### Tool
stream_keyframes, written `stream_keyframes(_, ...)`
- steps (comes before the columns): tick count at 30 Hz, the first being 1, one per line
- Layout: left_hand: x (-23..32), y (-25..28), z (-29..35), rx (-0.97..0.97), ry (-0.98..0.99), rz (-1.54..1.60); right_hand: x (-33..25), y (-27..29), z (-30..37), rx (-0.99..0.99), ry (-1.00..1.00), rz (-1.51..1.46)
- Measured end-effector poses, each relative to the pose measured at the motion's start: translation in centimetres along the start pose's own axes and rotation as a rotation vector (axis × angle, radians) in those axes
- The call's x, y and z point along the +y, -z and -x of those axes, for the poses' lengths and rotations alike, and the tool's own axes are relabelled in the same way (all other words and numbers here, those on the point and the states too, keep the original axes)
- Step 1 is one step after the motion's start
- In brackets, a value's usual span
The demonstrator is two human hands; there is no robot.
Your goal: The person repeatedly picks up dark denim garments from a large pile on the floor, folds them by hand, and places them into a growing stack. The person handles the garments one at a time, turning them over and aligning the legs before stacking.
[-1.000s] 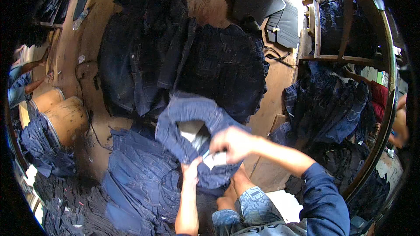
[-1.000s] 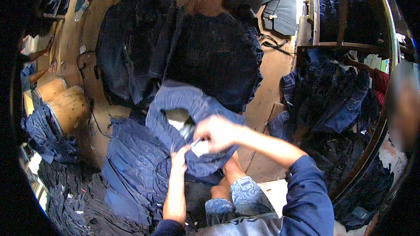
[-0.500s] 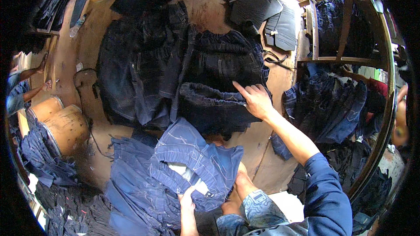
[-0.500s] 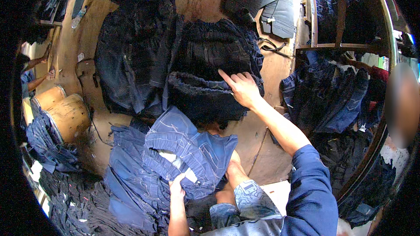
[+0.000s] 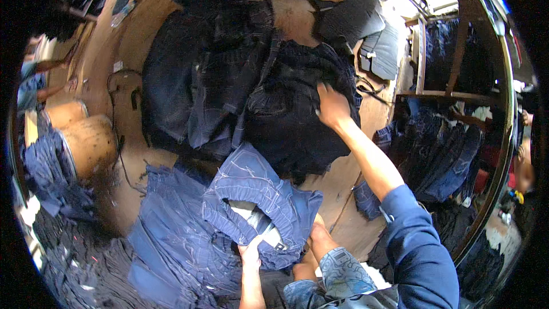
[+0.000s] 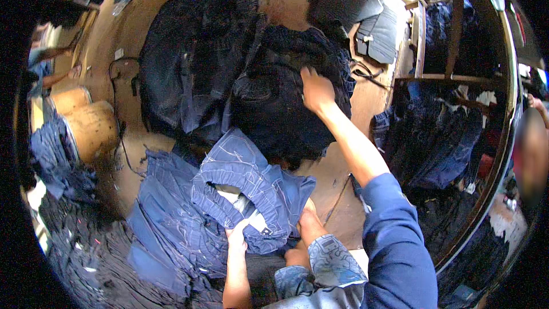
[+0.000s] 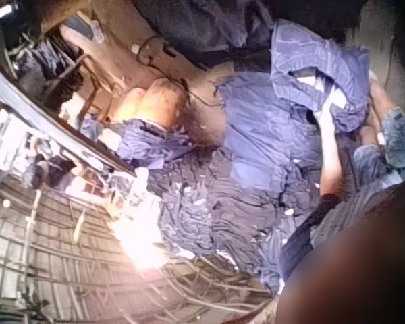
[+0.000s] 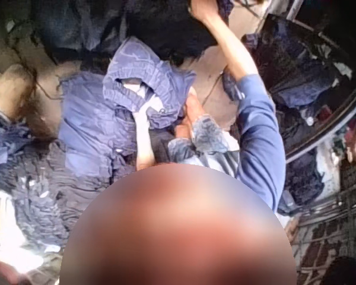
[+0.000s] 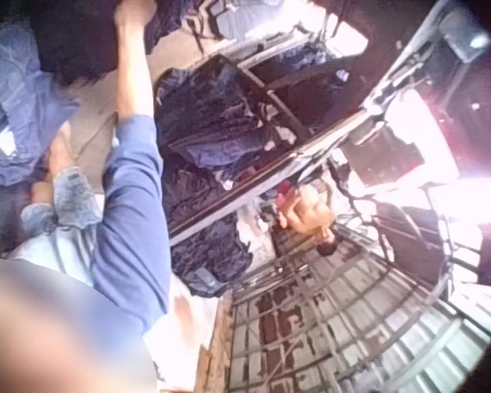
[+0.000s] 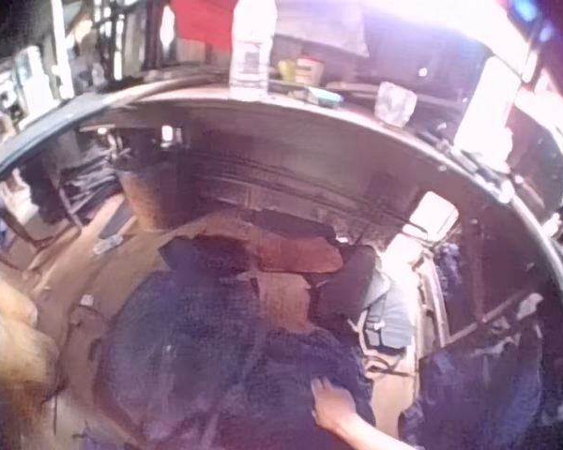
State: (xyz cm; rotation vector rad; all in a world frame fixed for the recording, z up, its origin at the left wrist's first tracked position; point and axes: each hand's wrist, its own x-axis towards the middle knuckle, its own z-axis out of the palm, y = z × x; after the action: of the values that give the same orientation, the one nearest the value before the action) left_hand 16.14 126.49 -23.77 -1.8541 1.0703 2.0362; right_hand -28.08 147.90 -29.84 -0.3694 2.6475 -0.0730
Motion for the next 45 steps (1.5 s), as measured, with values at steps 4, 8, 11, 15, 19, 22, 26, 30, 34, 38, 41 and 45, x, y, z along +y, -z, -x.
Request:
stream_keyframes(4,-0.6,-0.7,0.3,0.1,-0.004,-0.102,-6.3,2.0,10.3,-0.346,0.094,0.075)
stream_keyframes(8,-4.2,0.4,0.7,0.104,-0.055,-0.039,-16.4,1.2,22.7,-0.705,0.457,-0.05)
stream_keyframes(11,-10.2,4.7,6.3,0.206,-0.122,0.273,-20.9,0.2,32.7,-0.941,0.673,-0.159)
stream_keyframes(15,-16.2,16.4,21.1,0.27,0.01,0.238,-22.4,1.5,46.7,-1.091,0.911,-0.435)
stream_keyframes(19,-18.0,23.7,38.8,0.45,0.045,-0.139,-22.8,3.2,60.1,-1.368,1.114,-0.779)
stream_keyframes(22,-19.2,25.4,46.6,0.676,-0.031,-0.315,-22.9,1.7,67.2,-1.43,1.211,-1.051)
stream_keyframes(26,-24.4,25.7,46.1,0.996,0.113,-0.784,-19.3,-5.3,71.6,-1.267,1.192,-0.976)
stream_keyframes(30,-32.1,21.5,30.1,1.015,0.307,-0.875,-14.7,-19.9,68.5,-0.988,0.946,-0.779)
stream_keyframes(34,-35.8,15.2,18.1,0.262,0.008,-0.601,-9.4,-31.4,57.2,-0.835,0.221,0.19)
stream_keyframes(38,-34.8,9.1,16.7,-0.111,-0.063,-0.349,-4.9,-29.4,40.5,-0.835,0.199,0.048)
stream_keyframes(41,-31.8,7.3,16.3,-0.125,-0.091,-0.267,-4.0,-22.8,28.0,-0.575,0.271,-0.17)
stream_keyframes(45,-26.2,7.7,12.2,-0.141,-0.021,-0.443,-2.6,-15.2,14.0,0.086,0.024,-0.238)
